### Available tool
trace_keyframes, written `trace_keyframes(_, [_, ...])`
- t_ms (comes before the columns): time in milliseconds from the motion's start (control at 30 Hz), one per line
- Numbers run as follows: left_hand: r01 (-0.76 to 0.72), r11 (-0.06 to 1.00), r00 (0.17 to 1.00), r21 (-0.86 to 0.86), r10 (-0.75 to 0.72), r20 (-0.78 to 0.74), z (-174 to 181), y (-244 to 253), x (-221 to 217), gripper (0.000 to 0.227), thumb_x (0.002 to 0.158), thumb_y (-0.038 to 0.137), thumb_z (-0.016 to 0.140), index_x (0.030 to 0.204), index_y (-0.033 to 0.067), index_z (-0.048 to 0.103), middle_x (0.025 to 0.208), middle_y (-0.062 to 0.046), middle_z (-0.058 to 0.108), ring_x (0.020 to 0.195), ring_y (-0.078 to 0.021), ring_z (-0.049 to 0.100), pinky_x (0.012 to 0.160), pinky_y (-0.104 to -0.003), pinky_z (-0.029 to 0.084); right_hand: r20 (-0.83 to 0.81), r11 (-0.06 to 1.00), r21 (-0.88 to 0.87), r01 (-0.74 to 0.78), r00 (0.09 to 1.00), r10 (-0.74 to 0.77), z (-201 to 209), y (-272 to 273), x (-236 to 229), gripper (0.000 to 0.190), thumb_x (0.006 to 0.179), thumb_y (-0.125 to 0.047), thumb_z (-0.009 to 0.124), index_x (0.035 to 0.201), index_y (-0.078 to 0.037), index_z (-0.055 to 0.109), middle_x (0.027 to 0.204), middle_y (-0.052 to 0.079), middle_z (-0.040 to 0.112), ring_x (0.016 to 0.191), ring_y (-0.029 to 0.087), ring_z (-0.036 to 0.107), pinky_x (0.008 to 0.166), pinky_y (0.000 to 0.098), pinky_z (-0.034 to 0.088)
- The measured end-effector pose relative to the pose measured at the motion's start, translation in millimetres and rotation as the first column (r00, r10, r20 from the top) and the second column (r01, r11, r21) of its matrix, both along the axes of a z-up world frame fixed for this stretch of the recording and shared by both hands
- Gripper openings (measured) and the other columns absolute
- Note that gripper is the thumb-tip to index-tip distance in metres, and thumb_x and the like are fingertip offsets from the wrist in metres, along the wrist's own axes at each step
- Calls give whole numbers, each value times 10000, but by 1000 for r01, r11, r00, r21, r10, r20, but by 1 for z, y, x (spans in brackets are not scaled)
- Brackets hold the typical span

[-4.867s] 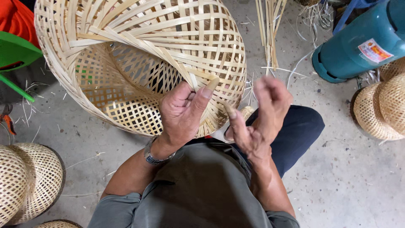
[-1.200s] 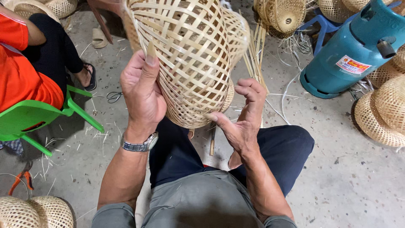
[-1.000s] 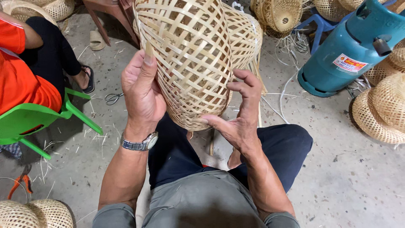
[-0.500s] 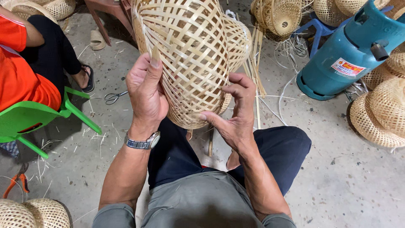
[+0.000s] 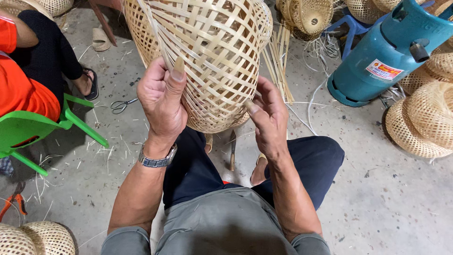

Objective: The person weaves bamboo strips into a basket structure by hand, tucking ends into the existing lattice and rotating the object to work on different sections.

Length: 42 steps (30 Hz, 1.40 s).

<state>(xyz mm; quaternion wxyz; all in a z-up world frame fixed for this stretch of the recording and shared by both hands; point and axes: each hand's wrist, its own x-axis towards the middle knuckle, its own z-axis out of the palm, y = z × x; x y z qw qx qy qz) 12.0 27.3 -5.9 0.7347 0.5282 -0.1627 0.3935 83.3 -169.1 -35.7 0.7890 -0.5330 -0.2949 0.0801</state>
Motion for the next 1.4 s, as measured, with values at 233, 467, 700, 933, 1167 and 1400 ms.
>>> trace_keyframes(233, [-12, 1000, 1000, -2, 12, -11, -4, -3, 1, 379, 1092, 246, 723, 1275, -68, 613, 1127, -79, 704, 1001, -77, 621, 949, -221, 508, 37, 996, -89, 33, 999, -30, 3, -4, -6, 693, 952, -223, 638, 1537, 56, 392, 1511, 192, 526, 1387, 281, 551, 1182, 417, 435])
trace_keyframes(467, [-56, 994, 997, 91, 61, -49, -10, -6, -1, 396, 1090, 271, 723, 1272, -65, 622, 1012, -1, 683, 890, -23, 579, 840, -164, 482, 68, 1000, -19, 15, 998, -14, -14, -3, -1, 725, 965, -264, 645, 1560, 58, 384, 1552, 209, 504, 1440, 303, 519, 1228, 420, 404])
trace_keyframes(700, [-214, 925, 968, 313, 244, -61, -16, -4, 4, 350, 1064, 306, 701, 1194, -16, 652, 871, 43, 643, 725, -24, 513, 662, -174, 422, 49, 992, -23, -122, 991, 123, -12, -14, 14, 1130, 855, -509, 735, 1685, -65, 110, 1702, 223, 262, 1569, 356, 336, 1255, 482, 317])
trace_keyframes(933, [-316, 673, 933, 669, 349, 89, 8, -19, 0, 244, 1065, 217, 703, 1185, 8, 663, 891, -39, 701, 752, -95, 659, 682, -251, 526, 216, 995, 100, 30, 975, -51, 1, -19, 20, 1445, 744, -535, 933, 1680, -191, -113, 1779, 208, 153, 1641, 381, 296, 1333, 521, 351])
trace_keyframes(1167, [-226, 644, 959, 731, 278, 51, 17, -19, 3, 224, 1056, 159, 710, 1209, 8, 647, 957, -88, 742, 818, -135, 702, 740, -280, 558, 476, 956, 226, 184, 836, -274, -24, -4, 15, 882, 897, -95, 906, 1511, -242, 290, 1737, 97, 122, 1560, 259, 290, 1285, 461, 407])
trace_keyframes(1400, [-238, 644, 956, 727, 287, 58, 7, -18, 4, 265, 1048, 152, 708, 1232, -16, 618, 926, -103, 740, 769, -151, 701, 701, -290, 548, 231, 969, 225, 102, 961, -154, -13, -12, 12, 863, 946, -233, 772, 1599, -150, 214, 1687, 170, 245, 1589, 309, 356, 1293, 492, 431])
